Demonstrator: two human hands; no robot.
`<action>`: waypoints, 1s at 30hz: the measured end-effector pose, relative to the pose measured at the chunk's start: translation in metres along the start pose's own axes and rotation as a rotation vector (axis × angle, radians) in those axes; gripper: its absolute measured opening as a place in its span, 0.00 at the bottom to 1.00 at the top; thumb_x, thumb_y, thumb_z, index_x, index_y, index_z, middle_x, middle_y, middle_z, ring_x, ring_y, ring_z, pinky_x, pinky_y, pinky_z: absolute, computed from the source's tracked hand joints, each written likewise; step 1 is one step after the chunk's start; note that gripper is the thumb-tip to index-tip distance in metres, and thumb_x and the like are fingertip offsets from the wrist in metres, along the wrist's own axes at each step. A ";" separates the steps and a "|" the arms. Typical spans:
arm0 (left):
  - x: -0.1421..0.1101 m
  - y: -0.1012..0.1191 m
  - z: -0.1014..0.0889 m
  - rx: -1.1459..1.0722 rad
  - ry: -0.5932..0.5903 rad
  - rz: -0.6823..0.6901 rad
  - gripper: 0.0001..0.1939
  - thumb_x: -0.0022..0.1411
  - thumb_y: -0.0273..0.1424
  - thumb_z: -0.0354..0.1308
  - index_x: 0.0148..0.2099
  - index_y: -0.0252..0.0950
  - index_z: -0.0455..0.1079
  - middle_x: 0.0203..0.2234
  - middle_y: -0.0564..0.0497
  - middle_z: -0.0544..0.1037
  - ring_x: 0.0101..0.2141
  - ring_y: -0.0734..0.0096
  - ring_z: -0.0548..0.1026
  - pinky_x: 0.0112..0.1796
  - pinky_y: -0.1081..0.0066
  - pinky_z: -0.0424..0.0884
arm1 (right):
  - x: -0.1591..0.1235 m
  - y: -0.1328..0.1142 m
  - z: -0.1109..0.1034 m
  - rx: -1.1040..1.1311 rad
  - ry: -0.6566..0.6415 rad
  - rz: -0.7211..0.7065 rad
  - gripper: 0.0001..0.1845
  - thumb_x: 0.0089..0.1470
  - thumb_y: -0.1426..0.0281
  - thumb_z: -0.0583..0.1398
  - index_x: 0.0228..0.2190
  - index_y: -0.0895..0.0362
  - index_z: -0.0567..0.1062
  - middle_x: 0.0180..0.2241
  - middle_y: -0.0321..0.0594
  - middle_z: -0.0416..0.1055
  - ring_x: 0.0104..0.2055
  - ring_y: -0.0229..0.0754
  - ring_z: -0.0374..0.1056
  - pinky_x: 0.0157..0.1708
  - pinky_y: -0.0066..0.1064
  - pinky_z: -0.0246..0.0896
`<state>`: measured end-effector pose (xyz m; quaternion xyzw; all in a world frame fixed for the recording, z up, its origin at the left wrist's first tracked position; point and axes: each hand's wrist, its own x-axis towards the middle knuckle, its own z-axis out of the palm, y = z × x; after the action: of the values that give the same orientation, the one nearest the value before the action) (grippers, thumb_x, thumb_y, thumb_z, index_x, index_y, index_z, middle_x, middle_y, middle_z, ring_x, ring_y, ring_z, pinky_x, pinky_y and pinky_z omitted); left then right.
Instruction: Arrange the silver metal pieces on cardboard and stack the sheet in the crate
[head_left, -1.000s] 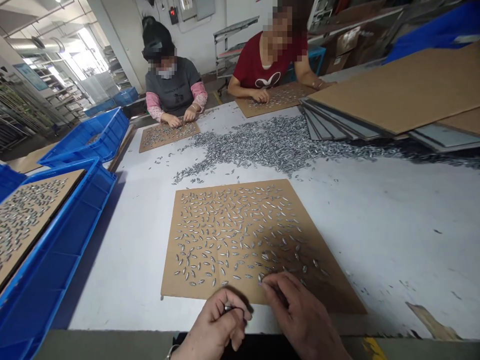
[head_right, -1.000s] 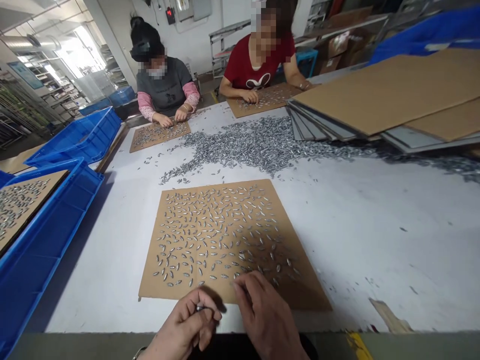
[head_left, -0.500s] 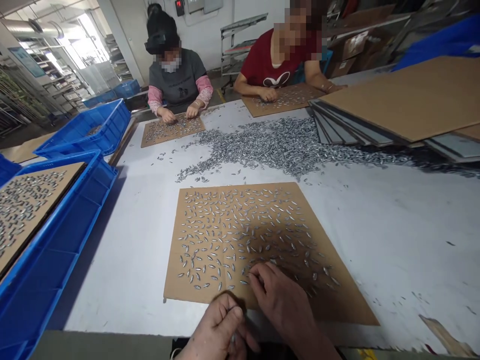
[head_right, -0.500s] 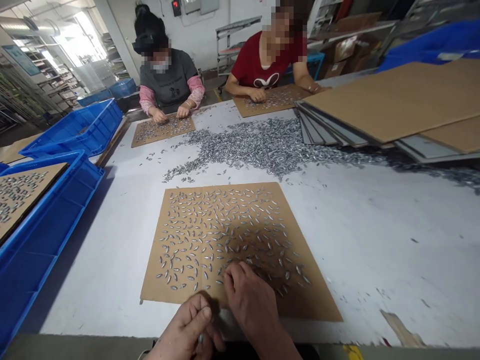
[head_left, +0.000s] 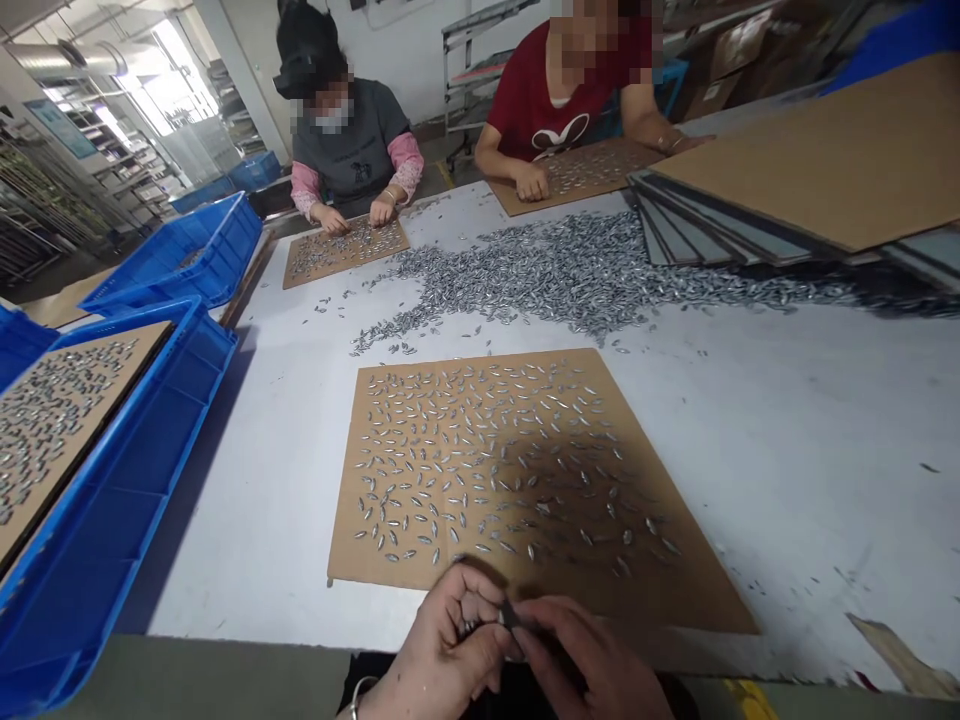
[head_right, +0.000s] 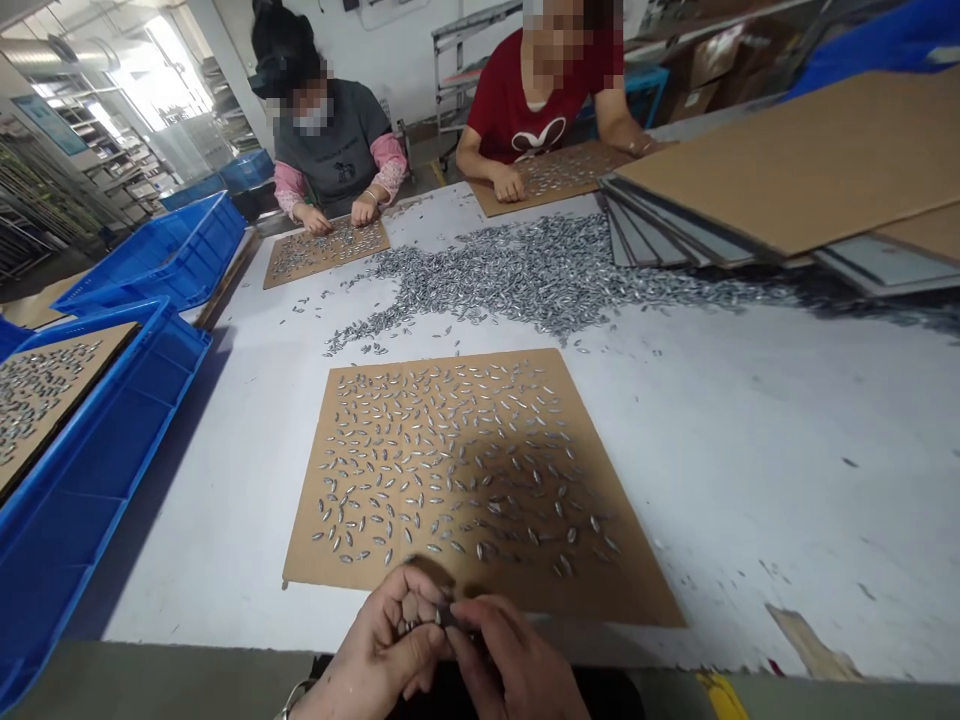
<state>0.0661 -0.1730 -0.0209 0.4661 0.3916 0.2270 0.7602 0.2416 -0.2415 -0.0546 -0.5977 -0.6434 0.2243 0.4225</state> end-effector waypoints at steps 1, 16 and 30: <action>-0.001 0.001 0.002 0.034 0.008 0.010 0.22 0.65 0.48 0.64 0.48 0.37 0.64 0.23 0.60 0.67 0.21 0.81 0.63 0.24 0.77 0.58 | 0.000 0.000 0.001 0.019 0.006 0.010 0.10 0.69 0.61 0.55 0.41 0.50 0.76 0.36 0.37 0.80 0.36 0.38 0.79 0.36 0.24 0.75; -0.001 0.005 -0.011 0.352 0.046 0.039 0.09 0.65 0.33 0.63 0.38 0.38 0.65 0.25 0.58 0.66 0.27 0.76 0.63 0.31 0.74 0.60 | 0.015 -0.006 -0.001 0.061 -0.251 0.176 0.11 0.67 0.64 0.55 0.34 0.51 0.75 0.32 0.33 0.78 0.33 0.38 0.76 0.36 0.28 0.70; -0.008 0.003 -0.025 0.314 0.109 0.017 0.10 0.63 0.29 0.63 0.33 0.38 0.64 0.25 0.57 0.67 0.25 0.76 0.63 0.30 0.74 0.60 | 0.031 0.008 0.021 -0.556 0.124 0.076 0.28 0.73 0.56 0.44 0.29 0.52 0.75 0.26 0.35 0.76 0.23 0.37 0.72 0.22 0.29 0.60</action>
<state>0.0415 -0.1638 -0.0212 0.5695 0.4589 0.1942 0.6538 0.2311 -0.2061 -0.0636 -0.7269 -0.6302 0.0183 0.2722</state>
